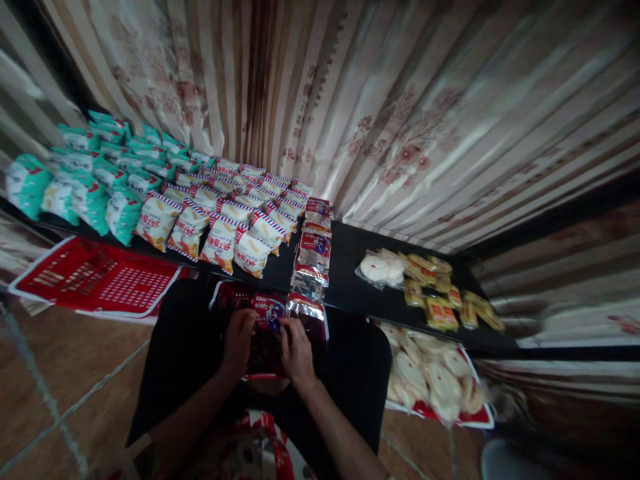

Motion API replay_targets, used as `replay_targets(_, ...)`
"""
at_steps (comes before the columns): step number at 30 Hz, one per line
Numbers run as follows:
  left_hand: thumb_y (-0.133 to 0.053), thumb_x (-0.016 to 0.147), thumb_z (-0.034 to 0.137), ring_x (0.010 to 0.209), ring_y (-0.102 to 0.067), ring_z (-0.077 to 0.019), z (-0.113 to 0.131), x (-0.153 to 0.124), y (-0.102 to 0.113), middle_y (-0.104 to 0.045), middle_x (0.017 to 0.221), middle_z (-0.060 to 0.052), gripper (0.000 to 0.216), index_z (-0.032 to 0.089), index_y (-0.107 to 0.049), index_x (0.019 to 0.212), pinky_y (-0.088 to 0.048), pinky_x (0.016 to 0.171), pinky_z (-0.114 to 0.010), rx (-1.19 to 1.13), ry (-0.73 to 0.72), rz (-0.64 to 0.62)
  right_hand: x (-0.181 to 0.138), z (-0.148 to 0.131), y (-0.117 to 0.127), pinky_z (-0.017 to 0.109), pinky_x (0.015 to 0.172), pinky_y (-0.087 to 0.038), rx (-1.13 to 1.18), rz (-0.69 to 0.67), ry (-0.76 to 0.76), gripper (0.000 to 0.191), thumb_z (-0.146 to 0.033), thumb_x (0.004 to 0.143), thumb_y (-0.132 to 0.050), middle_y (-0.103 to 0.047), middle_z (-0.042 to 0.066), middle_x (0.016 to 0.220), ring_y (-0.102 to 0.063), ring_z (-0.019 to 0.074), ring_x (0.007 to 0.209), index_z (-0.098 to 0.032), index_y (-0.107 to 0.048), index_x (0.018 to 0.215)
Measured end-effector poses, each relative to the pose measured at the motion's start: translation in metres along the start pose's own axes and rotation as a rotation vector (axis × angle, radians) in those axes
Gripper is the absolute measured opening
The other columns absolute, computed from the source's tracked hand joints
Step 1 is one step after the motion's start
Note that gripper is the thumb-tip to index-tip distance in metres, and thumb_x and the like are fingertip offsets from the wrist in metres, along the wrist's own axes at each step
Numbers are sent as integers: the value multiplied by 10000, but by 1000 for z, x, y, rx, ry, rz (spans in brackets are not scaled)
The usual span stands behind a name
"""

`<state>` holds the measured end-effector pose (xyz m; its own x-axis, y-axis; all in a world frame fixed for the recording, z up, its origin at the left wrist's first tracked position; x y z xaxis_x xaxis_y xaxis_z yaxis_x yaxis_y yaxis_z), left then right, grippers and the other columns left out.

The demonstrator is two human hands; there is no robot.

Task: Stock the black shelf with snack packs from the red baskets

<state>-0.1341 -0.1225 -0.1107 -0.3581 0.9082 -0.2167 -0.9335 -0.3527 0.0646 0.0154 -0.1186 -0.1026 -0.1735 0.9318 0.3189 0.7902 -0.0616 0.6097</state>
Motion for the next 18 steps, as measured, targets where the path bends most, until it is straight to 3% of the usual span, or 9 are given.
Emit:
replay_targets(4,-538,725,426,949,-572,-212,2,-14,5,-623,959,-61,318,184,-591,925,-447,849,-353,6,-50,19,4,-19,31,307,813,-494,40,127,-19,193,-176,886,-401,-628,56,922,-603,167,886,-212,-568,975)
replay_targets(8,-571,720,422,893,-620,-212,9,-28,-11,-673,921,-58,314,173,-598,909,-477,804,-329,-96,30,-294,9,-28,52,325,849,-482,96,240,-53,175,-224,876,-442,-642,55,942,-603,176,918,-211,-587,974)
replay_targets(10,-597,702,421,788,-634,-198,17,-33,-18,-684,809,-42,284,167,-595,829,-487,738,-307,-113,45,-377,11,-28,57,343,888,-469,180,281,-116,202,-263,865,-476,-639,66,1017,-597,189,977,-208,-580,1028)
replay_targets(14,-642,652,448,641,-611,-165,36,-33,-28,-655,656,-12,298,170,-557,716,-479,636,-273,-150,57,-353,15,-19,57,347,898,-477,536,326,-349,542,-356,816,-566,-594,85,1193,-603,198,1028,-223,-382,1309)
replay_targets(16,-660,631,456,626,-608,-161,41,-31,-34,-653,647,-10,312,173,-549,703,-476,616,-265,-179,73,-344,14,-14,57,344,846,-506,729,337,-472,667,-400,770,-623,-627,86,1147,-635,201,961,-218,-334,1343)
replay_targets(18,-673,615,461,627,-611,-164,44,-28,-40,-660,656,-15,325,174,-550,708,-474,598,-260,-197,87,-339,11,-9,60,340,771,-529,863,353,-581,700,-432,718,-674,-676,74,1036,-661,205,861,-208,-383,1314)
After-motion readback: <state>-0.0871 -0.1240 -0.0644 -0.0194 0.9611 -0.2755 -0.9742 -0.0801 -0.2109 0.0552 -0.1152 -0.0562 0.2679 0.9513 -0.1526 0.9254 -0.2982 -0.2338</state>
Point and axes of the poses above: each hand's wrist, its own x-axis towards the middle knuckle, its own y-axis out of the back of the hand, z = x × y, the point moved 3 cm from there along x, towards the middle knuckle
